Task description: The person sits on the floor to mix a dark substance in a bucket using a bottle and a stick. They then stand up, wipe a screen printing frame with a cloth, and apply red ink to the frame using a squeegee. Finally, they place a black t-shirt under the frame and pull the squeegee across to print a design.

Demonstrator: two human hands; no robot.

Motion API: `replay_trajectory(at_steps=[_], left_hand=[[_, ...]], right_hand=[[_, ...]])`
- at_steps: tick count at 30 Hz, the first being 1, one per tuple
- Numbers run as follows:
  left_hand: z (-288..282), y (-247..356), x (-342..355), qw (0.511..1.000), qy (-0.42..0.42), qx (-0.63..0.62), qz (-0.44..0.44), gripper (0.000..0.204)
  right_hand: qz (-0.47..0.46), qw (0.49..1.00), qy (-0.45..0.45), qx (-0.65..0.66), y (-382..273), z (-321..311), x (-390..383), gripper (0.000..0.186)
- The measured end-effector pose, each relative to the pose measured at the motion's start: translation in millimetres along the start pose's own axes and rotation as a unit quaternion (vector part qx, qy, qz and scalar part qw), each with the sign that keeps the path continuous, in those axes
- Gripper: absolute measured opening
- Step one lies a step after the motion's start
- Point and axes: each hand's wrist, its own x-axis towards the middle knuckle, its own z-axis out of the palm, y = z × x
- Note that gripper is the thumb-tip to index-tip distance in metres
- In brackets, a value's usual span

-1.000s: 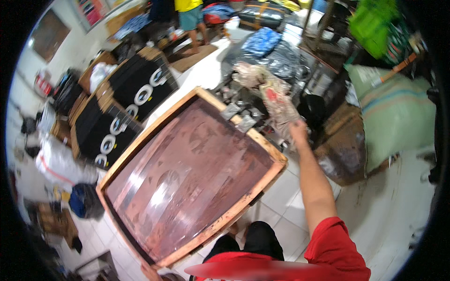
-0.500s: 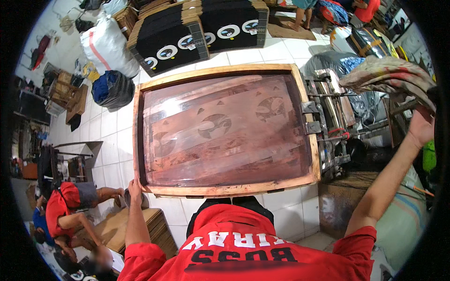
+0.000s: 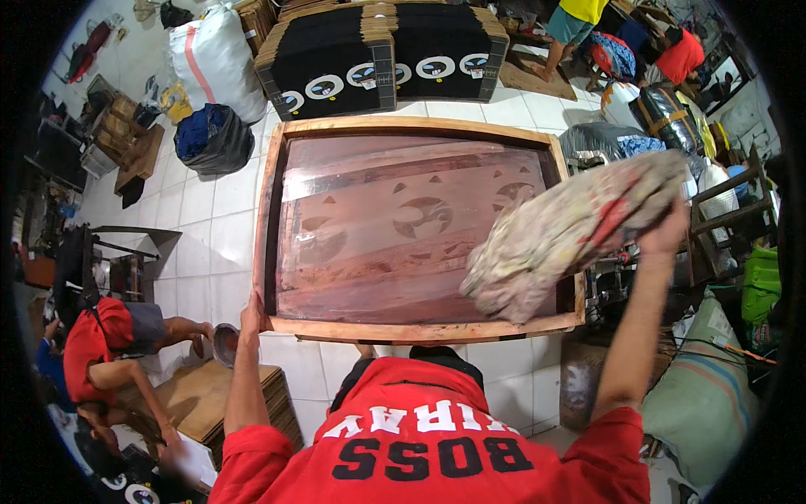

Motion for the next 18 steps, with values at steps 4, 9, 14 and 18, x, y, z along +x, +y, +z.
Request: replay_trajectory(at_steps=[4, 9, 14, 18], left_hand=[[-22, 47, -50, 0.995, 0.016, 0.072, 0.073, 0.058], [-46, 115, -119, 0.987, -0.097, 0.055, 0.118, 0.062], [-48, 137, -140, 0.991, -0.063, 0.009, 0.114, 0.063], [-66, 145, -144, 0.976, -0.162, 0.004, 0.142, 0.065]], right_hand=[[0.063, 0.978, -0.021, -0.195, 168, -17, -56, 0.048], [-0.023, 0.605, -0.1, -0.79, 315, 51, -145, 0.072], [-0.132, 0.777, -0.375, -0.488, 369, 286, -301, 0.069], [-0.17, 0.698, -0.521, -0.46, 374, 339, -336, 0.066]])
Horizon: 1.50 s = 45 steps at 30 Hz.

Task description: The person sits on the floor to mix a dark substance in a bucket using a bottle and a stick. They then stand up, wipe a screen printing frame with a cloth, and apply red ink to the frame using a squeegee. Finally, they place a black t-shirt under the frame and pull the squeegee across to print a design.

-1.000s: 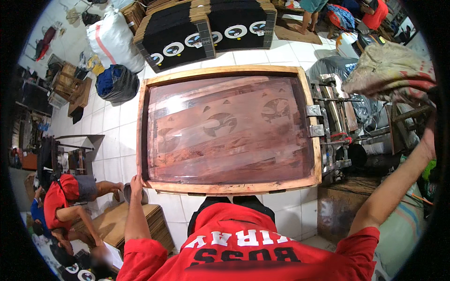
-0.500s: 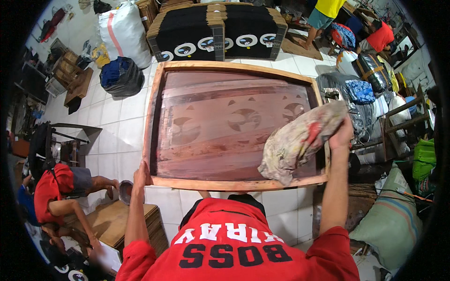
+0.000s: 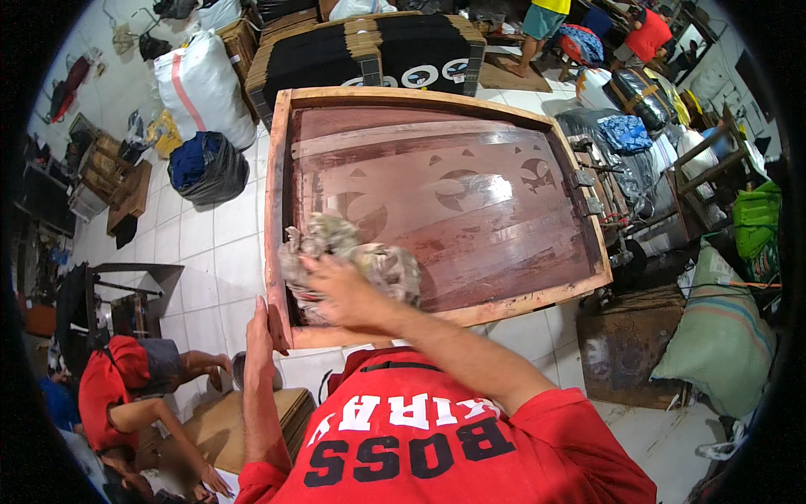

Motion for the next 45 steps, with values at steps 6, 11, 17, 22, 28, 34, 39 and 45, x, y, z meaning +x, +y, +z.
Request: replay_trajectory(at_steps=[6, 11, 17, 22, 28, 34, 39, 45], left_hand=[[5, 6, -8, 0.999, 0.043, 0.011, 0.008, 0.063], [6, 7, -10, 0.999, 0.048, 0.015, 0.019, 0.056], [0, 9, -8, 0.999, 0.014, 0.03, 0.004, 0.058], [-3, 24, -22, 0.997, 0.042, 0.058, -0.041, 0.058], [-3, 12, -13, 0.992, 0.089, 0.086, -0.011, 0.058], [3, 12, -13, 0.99, 0.118, 0.076, -0.017, 0.056], [17, 33, -28, 0.984, 0.142, 0.101, 0.023, 0.056], [23, 30, -30, 0.978, 0.142, 0.15, 0.013, 0.069]], right_hand=[[0.263, 0.841, 0.286, -0.377, 166, -146, -137, 0.071], [0.364, 0.806, 0.385, -0.265, 130, -159, -103, 0.063], [-0.005, 0.982, 0.083, 0.171, -3, -20, -17, 0.071], [0.096, 0.975, 0.197, -0.039, 130, -113, -108, 0.07], [0.484, 0.809, 0.155, -0.295, 259, -232, -200, 0.08], [0.103, 0.983, 0.1, -0.114, 71, -113, -81, 0.066], [-0.017, 0.965, 0.071, 0.252, 54, -102, -73, 0.098], [0.542, 0.781, 0.265, -0.161, 228, -246, -207, 0.085]])
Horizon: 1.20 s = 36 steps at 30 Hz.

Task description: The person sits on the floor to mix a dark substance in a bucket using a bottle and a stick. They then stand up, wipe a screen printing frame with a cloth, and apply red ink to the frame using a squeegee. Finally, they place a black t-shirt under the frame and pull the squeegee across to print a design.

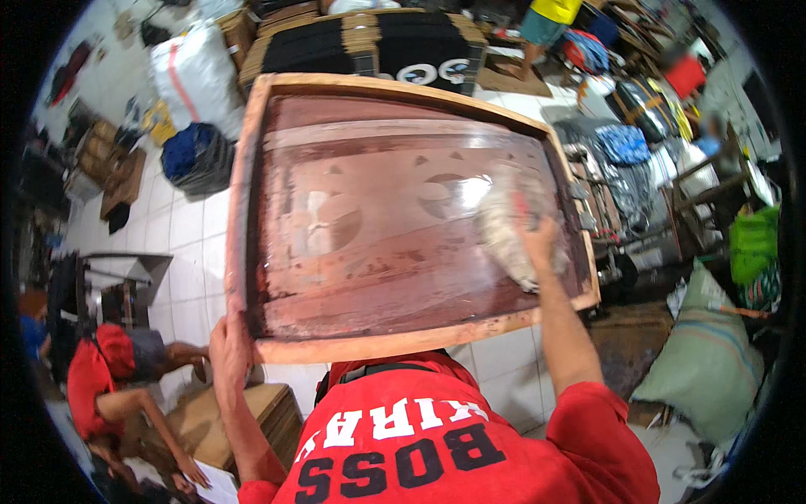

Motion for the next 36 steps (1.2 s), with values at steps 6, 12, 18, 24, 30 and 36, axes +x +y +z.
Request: replay_trajectory(at_steps=[6, 12, 18, 24, 30, 36], left_hand=[[-3, -9, 5, 0.998, 0.019, 0.033, 0.052, 0.074], [-10, -16, 11, 0.995, -0.064, -0.062, 0.033, 0.069], [-8, -22, 13, 0.996, -0.047, -0.051, 0.061, 0.07], [-12, -22, 16, 0.992, -0.084, -0.065, 0.061, 0.068], [-12, -29, 21, 0.989, -0.094, -0.036, 0.105, 0.066], [-10, -38, 27, 0.989, -0.074, -0.002, 0.128, 0.065]], right_hand=[[-0.186, 0.969, -0.079, 0.14, -142, 51, -114, 0.07], [-0.602, 0.725, -0.257, 0.215, -261, 71, -238, 0.075], [-0.182, 0.978, 0.096, 0.021, -114, 41, -99, 0.058], [-0.185, 0.972, -0.103, 0.102, -226, 64, -178, 0.061], [-0.491, 0.854, -0.084, 0.148, -262, 88, -220, 0.084], [0.026, 0.992, 0.103, -0.066, -53, 44, -46, 0.079]])
